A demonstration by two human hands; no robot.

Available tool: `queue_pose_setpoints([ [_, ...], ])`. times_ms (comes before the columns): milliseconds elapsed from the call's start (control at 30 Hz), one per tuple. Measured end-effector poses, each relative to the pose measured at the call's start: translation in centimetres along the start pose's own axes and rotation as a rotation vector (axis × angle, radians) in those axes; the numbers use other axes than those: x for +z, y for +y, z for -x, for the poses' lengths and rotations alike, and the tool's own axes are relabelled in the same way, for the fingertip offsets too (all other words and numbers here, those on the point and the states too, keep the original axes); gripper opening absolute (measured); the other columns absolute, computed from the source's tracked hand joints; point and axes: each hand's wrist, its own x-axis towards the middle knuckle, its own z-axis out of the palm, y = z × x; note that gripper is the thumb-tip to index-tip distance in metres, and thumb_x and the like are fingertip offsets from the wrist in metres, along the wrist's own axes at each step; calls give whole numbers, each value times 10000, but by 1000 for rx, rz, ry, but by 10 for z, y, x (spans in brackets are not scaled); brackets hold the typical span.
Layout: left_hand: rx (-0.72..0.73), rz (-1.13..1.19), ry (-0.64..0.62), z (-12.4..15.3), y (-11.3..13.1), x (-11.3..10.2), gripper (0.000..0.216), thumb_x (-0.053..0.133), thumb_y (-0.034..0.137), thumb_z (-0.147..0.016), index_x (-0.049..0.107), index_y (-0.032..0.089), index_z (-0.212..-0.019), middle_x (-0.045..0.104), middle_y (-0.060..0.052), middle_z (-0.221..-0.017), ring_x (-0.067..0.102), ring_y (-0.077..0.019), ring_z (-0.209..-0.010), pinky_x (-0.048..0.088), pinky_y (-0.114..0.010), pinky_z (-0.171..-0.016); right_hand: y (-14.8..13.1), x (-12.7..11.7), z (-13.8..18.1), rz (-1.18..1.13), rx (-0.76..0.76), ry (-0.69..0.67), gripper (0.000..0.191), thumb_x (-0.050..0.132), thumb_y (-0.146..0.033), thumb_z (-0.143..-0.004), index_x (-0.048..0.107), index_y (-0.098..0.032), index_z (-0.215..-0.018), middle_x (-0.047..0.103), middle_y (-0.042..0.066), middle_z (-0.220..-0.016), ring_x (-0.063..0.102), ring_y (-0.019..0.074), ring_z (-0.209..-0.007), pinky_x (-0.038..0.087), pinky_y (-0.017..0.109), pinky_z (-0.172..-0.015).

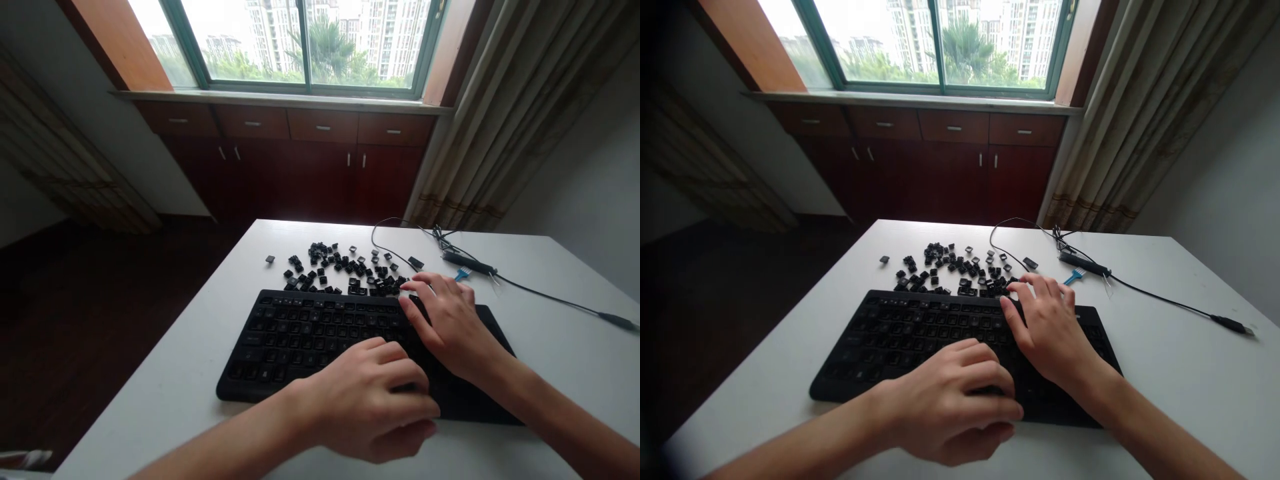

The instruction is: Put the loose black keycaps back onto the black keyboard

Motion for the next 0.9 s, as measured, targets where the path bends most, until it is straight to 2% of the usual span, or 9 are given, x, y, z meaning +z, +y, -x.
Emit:
queue_pose_setpoints([
  [133, -228, -25, -57, -6, -23, -44, 257, 535, 335, -980, 686, 199, -1138, 690, -56, -1050, 640, -162, -908, 495, -301, -809, 16, -13, -33, 56, 33, -56, 343, 468, -451, -975, 651, -239, -1173, 631, 126, -1242, 572, 340, -1136, 422, 533, -911],
  [233, -386, -150, -155, -7, -47, -87, 257, 543, 364, -990, 695, 203, -1120, 691, -51, -984, 655, -176, -893, 490, -306, -789, 26, -25, -54, 50, 31, -182, 375, 508, -479, -949, 684, -217, -1151, 671, 133, -1174, 622, 329, -1063, 476, 477, -855],
  [300, -477, -239, -231, -6, -64, -111, 262, 527, 376, -996, 722, 207, -1036, 699, -53, -935, 663, -189, -842, 467, -301, -715, 28, -33, -66, -16, 21, -283, 380, 531, -505, -933, 709, -225, -1119, 704, 120, -1107, 663, 297, -984, 508, 413, -794],
  [400, -610, -352, -290, 0, -90, -138, 310, 530, 444, -976, 738, 213, -976, 710, -60, -899, 666, -211, -810, 438, -297, -673, 23, -44, -83, -135, 35, -373, 361, 549, -523, -917, 735, -241, -1044, 742, 101, -998, 704, 253, -831, 520, 342, -652],
  [467, -688, -390, -298, 5, -104, -148, 330, 530, 476, -964, 738, 222, -989, 720, -54, -929, 660, -206, -785, 421, -284, -644, 16, -48, -94, -177, 76, -397, 362, 551, -521, -912, 731, -237, -1046, 751, 101, -993, 714, 249, -800, 518, 329, -604],
  [567, -736, -371, -289, 12, -118, -154, 306, 533, 451, -957, 733, 230, -1026, 724, -45, -996, 662, -199, -814, 426, -274, -657, 8, -46, -107, -181, 110, -410, 358, 550, -498, -912, 719, -234, -1086, 752, 99, -1025, 719, 258, -830, 525, 336, -606],
  [633, -723, -328, -329, 16, -125, -151, 268, 559, 409, -942, 738, 229, -1028, 723, -46, -997, 664, -199, -830, 440, -276, -679, 5, -39, -111, -169, 69, -405, 316, 565, -447, -908, 721, -226, -1071, 755, 96, -1013, 717, 263, -852, 532, 345, -640],
  [767, -633, -282, -434, 18, -134, -134, 177, 606, 300, -915, 745, 222, -993, 722, -52, -958, 669, -216, -858, 468, -301, -737, 5, -20, -110, -152, -74, -414, 227, 587, -348, -900, 716, -242, -1053, 749, 73, -1018, 704, 262, -914, 535, 367, -762],
  [900, -501, -296, -415, 16, -141, -114, 173, 623, 272, -924, 722, 213, -1053, 704, -56, -1005, 654, -223, -921, 481, -325, -799, 3, -7, -109, -147, -105, -438, 258, 592, -321, -906, 681, -256, -1139, 735, 65, -1060, 697, 257, -935, 533, 369, -783],
])
